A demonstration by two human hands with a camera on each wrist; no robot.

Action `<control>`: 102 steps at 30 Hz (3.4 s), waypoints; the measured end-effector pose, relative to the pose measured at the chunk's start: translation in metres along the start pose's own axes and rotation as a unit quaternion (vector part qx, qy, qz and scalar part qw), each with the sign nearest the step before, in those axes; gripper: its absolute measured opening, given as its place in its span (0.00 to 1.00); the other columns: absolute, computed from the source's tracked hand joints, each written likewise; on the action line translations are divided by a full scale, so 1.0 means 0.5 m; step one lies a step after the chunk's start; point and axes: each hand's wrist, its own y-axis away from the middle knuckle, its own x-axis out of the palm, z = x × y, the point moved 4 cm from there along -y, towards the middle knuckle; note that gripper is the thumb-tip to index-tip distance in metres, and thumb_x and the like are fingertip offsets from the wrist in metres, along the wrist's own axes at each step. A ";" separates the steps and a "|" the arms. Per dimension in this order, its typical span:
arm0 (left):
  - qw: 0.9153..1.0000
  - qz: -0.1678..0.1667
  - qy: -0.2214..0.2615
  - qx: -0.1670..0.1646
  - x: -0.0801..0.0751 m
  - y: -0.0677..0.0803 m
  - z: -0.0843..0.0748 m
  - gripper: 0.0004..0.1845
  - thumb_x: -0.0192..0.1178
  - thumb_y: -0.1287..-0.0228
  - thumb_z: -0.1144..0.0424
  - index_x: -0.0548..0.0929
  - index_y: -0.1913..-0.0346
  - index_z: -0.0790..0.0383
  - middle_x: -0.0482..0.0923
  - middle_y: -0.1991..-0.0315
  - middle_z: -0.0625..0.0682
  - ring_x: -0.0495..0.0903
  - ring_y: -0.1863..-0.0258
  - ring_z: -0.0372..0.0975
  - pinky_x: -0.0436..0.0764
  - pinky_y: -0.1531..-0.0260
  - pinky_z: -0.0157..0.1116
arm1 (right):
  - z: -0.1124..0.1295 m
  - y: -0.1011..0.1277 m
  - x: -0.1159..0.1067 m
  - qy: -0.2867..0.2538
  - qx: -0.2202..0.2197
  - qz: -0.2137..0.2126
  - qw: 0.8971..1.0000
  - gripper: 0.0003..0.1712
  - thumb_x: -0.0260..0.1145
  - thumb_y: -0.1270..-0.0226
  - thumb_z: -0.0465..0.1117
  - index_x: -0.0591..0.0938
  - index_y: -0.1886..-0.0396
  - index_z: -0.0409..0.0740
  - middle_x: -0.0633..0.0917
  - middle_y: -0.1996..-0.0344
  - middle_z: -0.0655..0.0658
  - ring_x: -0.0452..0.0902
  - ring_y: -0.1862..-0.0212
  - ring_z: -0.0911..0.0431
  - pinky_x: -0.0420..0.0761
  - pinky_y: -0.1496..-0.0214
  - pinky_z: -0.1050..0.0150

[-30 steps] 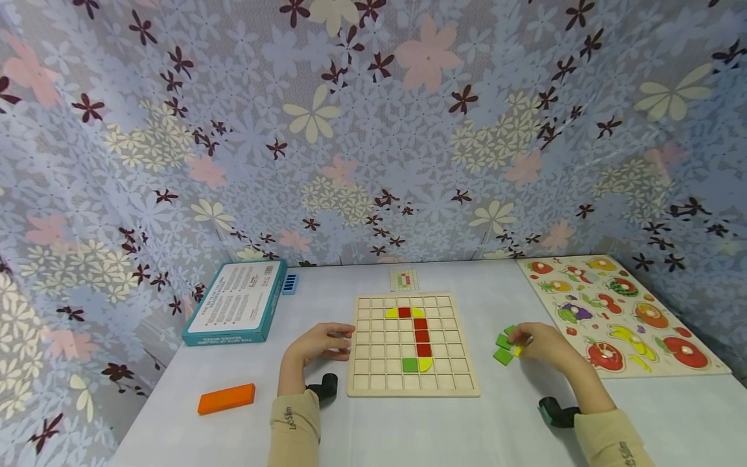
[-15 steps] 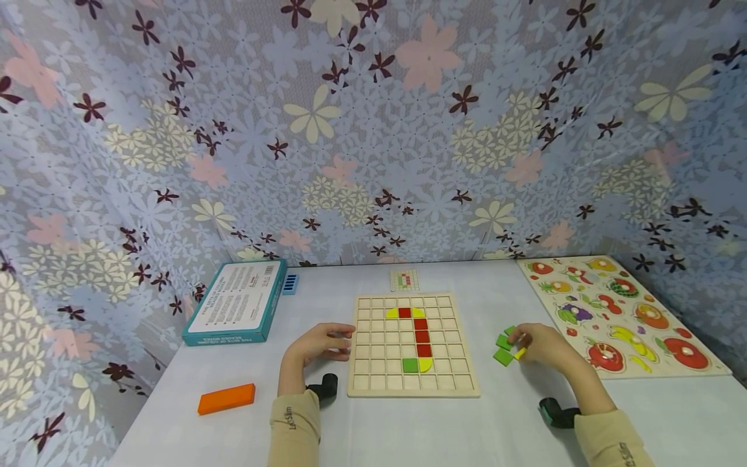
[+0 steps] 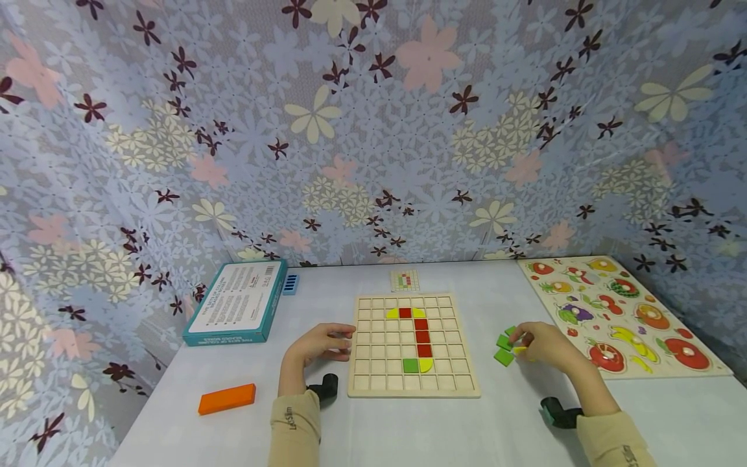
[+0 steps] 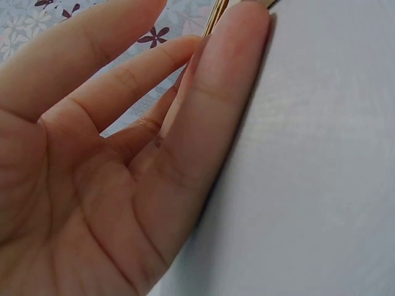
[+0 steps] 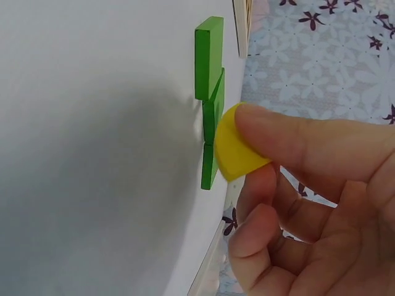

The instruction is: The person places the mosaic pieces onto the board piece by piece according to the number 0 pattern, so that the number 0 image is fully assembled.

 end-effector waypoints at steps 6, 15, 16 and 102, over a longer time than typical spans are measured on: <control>1.000 0.002 0.002 0.001 -0.001 0.000 0.001 0.25 0.60 0.42 0.72 0.71 0.40 0.72 0.71 0.49 0.62 0.80 0.66 0.41 0.84 0.60 0.39 | 0.009 0.001 0.000 0.010 -0.007 -0.009 1.000 0.10 0.65 0.46 0.31 0.82 0.62 0.35 0.75 0.69 0.43 0.68 0.65 0.50 0.73 0.68 0.61; 1.000 0.001 -0.004 -0.001 0.001 0.000 -0.001 0.24 0.59 0.41 0.71 0.71 0.40 0.72 0.72 0.48 0.62 0.80 0.65 0.41 0.84 0.60 0.39 | 0.019 -0.004 0.005 0.008 0.003 -0.014 1.000 0.11 0.64 0.44 0.34 0.82 0.61 0.34 0.76 0.69 0.43 0.68 0.65 0.51 0.73 0.68 0.60; 1.000 -0.001 -0.005 -0.002 0.001 -0.001 0.000 0.24 0.59 0.41 0.71 0.71 0.40 0.72 0.72 0.49 0.62 0.80 0.65 0.41 0.84 0.60 0.39 | 0.020 -0.005 0.007 0.008 0.004 -0.013 1.000 0.10 0.64 0.43 0.34 0.82 0.61 0.35 0.76 0.68 0.43 0.68 0.65 0.51 0.73 0.68 0.60; 1.000 0.004 -0.002 -0.001 -0.002 -0.002 -0.004 0.24 0.59 0.40 0.71 0.71 0.40 0.71 0.72 0.48 0.61 0.81 0.64 0.41 0.83 0.60 0.39 | 0.324 -0.076 0.184 -0.050 -0.165 0.040 0.984 0.06 0.66 0.44 0.31 0.83 0.66 0.41 0.78 0.72 0.51 0.71 0.68 0.57 0.75 0.70 0.66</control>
